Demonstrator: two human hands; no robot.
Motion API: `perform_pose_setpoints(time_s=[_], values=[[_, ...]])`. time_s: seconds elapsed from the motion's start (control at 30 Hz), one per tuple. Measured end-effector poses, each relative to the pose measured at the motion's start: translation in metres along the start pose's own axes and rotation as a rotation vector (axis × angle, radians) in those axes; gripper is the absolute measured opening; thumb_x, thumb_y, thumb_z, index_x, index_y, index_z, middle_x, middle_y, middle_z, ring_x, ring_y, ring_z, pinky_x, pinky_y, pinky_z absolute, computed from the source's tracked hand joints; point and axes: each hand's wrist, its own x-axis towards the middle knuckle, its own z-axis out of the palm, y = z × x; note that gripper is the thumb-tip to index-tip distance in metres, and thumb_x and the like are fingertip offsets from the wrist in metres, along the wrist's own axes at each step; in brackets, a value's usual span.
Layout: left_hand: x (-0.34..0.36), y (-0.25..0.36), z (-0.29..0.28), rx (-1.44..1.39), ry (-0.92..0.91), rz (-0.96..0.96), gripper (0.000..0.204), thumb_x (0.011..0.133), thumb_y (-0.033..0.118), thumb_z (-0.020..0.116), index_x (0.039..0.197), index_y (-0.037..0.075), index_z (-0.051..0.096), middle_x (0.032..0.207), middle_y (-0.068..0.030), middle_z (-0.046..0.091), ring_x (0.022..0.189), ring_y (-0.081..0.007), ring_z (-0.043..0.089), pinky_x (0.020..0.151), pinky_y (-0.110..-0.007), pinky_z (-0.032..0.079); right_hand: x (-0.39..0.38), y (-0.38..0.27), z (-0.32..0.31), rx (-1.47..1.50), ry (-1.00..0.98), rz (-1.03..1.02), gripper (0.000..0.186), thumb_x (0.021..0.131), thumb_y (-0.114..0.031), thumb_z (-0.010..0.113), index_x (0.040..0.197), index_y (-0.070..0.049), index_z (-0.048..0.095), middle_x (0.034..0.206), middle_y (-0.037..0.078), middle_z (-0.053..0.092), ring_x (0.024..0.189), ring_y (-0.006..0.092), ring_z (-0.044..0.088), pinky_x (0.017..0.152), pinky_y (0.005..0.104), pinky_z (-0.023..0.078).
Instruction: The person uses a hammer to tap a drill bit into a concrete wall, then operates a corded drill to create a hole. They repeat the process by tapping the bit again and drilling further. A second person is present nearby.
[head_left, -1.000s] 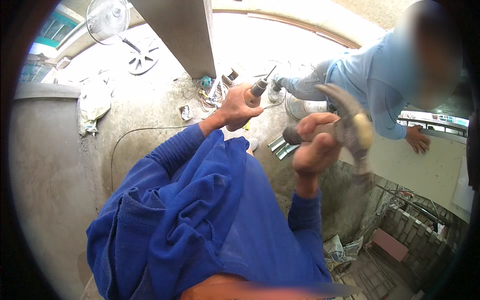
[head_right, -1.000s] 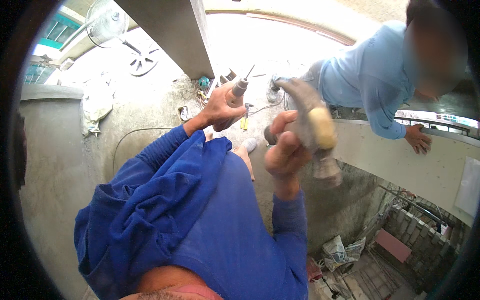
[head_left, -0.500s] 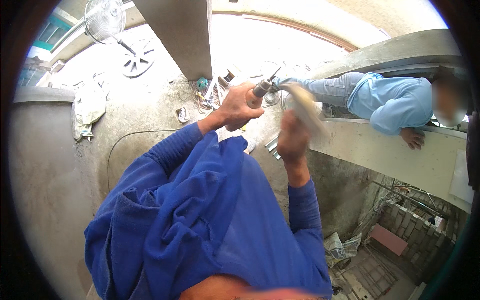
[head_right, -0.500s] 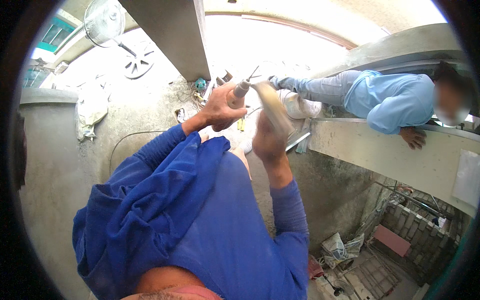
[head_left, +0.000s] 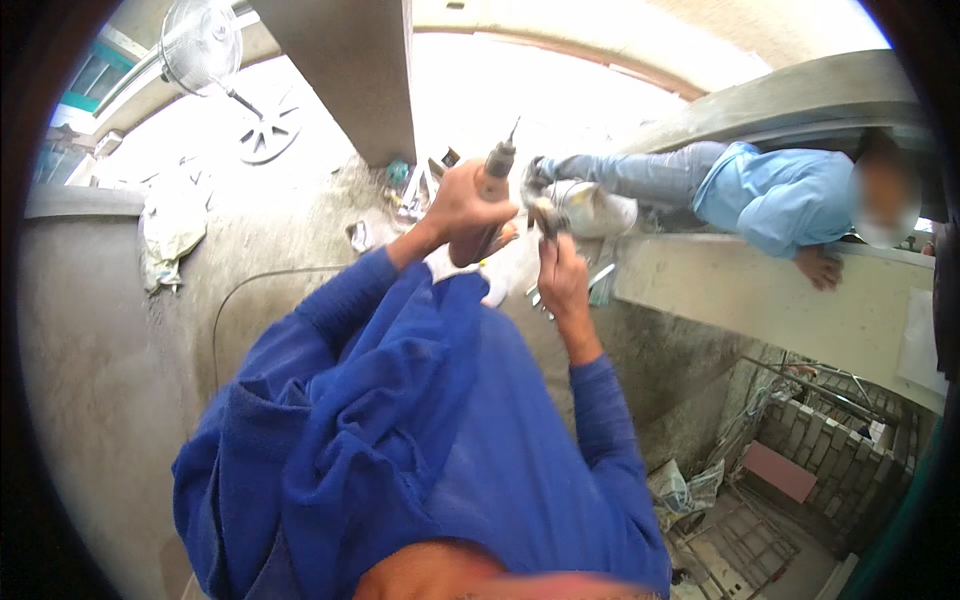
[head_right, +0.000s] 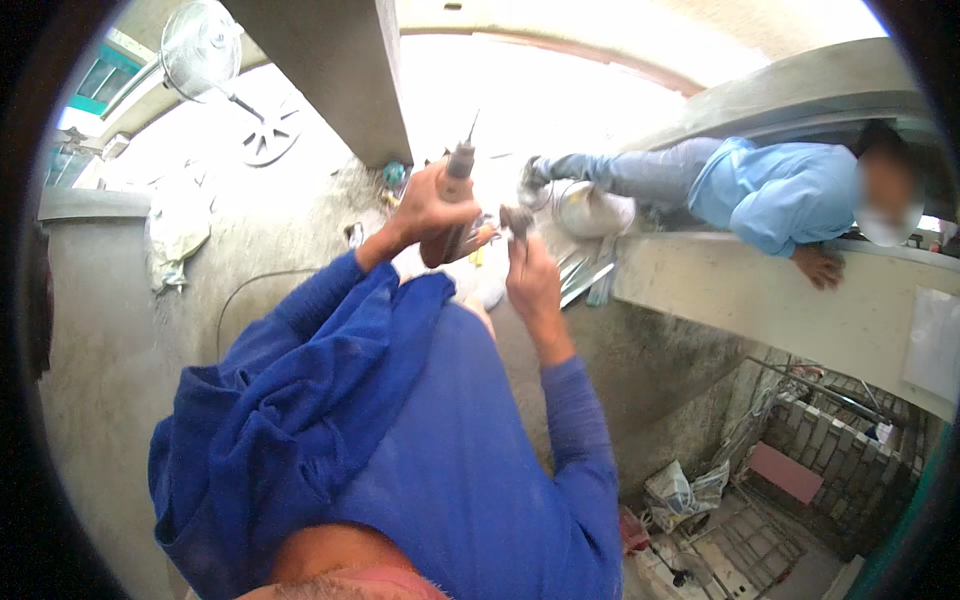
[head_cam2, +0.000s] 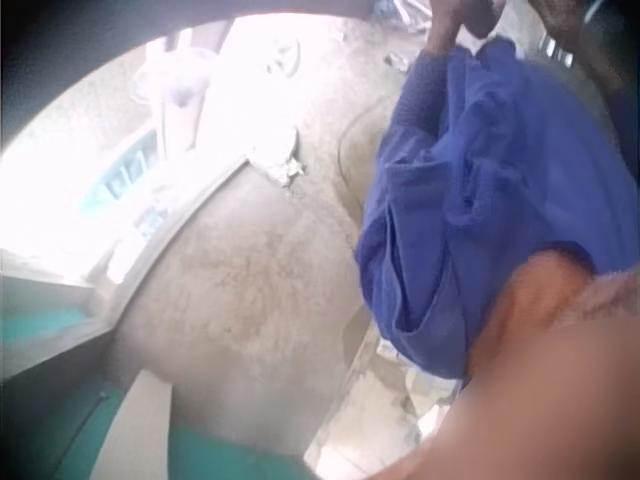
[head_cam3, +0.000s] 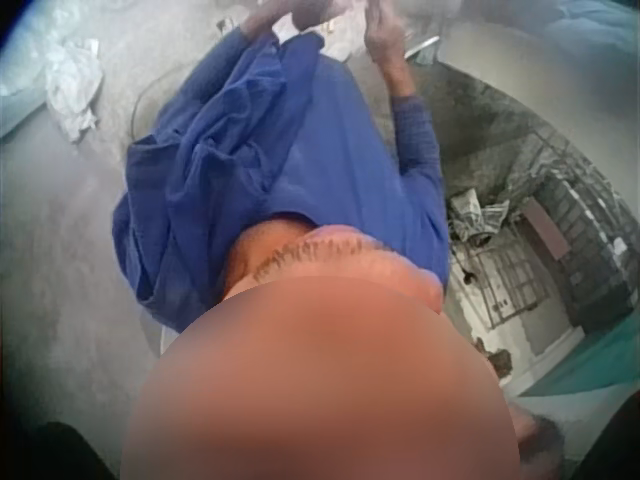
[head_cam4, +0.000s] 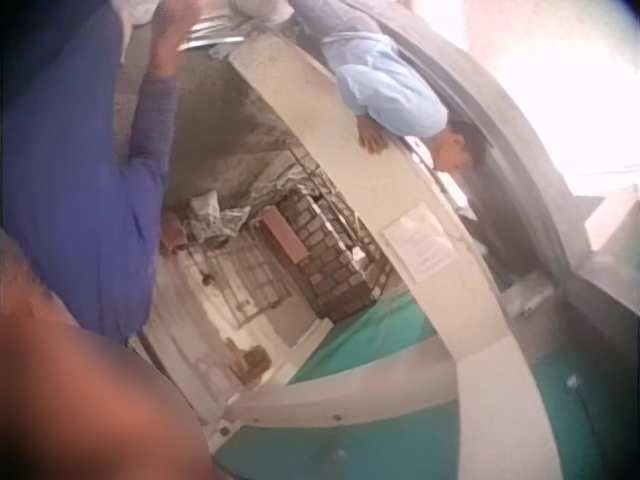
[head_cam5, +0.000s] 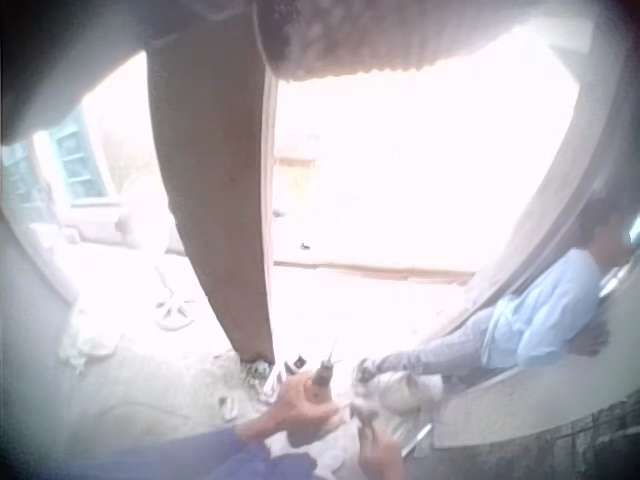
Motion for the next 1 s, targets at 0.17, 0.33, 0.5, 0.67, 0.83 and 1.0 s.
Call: perform_pose_setpoints(time_s=[0.17,0.33,0.5,0.67,0.83,1.0], values=[[0.01,0.003,-0.001,0.18,-0.032,0.134,0.048,0.072,0.031,0.092,0.103,0.003,0.068,0.091,-0.0102,0.07,0.083,-0.0242,0.068,0.078,-0.038,0.057,0.008,-0.014,-0.045,0.176,0.286,-0.282,0.025,0.116,-0.02,0.051,0.099,-0.003,0.059,0.08,0.01,0.06,0.069,0.0232,0.056,0.064,0.0368,0.045],[0.002,0.01,0.013,0.042,-0.027,0.058,0.047,0.074,0.025,0.089,0.108,0.001,0.068,0.098,-0.012,0.073,0.091,-0.0223,0.07,0.083,-0.039,0.058,0.021,-0.013,-0.036,0.16,0.12,-0.251,0.023,0.114,-0.017,0.054,0.109,0.004,0.063,0.095,0.02,0.069,0.078,0.0291,0.065,0.068,0.0444,0.049],[0.005,0.01,0.011,0.233,0.067,0.417,0.046,0.072,0.028,0.091,0.101,0.002,0.067,0.096,-0.0133,0.072,0.089,-0.0261,0.071,0.081,-0.041,0.058,0.011,0.003,-0.027,0.096,0.224,-0.199,0.035,0.115,-0.024,0.055,0.131,0.005,0.066,0.107,0.026,0.076,0.091,0.0398,0.076,0.079,0.0491,0.057],[-0.001,0.01,0.021,0.154,-0.008,0.231,0.048,0.073,0.028,0.089,0.108,0.001,0.069,0.096,-0.0136,0.072,0.089,-0.0261,0.071,0.082,-0.043,0.058,0.011,0.0,-0.053,0.658,0.327,-0.335,0.035,0.115,-0.027,0.057,0.128,0.005,0.065,0.096,0.024,0.074,0.079,0.0397,0.073,0.07,0.0497,0.054],[-0.009,0.011,0.022,0.038,-0.056,0.125,0.052,0.072,0.028,0.089,0.111,0.0,0.07,0.099,-0.0168,0.073,0.092,-0.0308,0.072,0.086,-0.043,0.058,0.019,0.023,-0.019,-0.156,-0.007,0.113,0.028,0.111,-0.021,0.06,0.125,0.003,0.063,0.086,0.032,0.069,0.077,0.0527,0.07,0.062,0.0554,0.052],[-0.012,0.018,0.018,0.066,-0.124,-0.038,0.053,0.074,0.037,0.093,0.107,0.002,0.07,0.097,-0.0125,0.074,0.092,-0.023,0.071,0.084,-0.039,0.058,-0.006,0.05,-0.022,0.368,0.11,0.195,0.026,0.104,-0.021,0.08,0.095,0.003,0.077,0.083,0.003,0.075,0.075,0.0085,0.066,0.073,0.0317,0.055]])
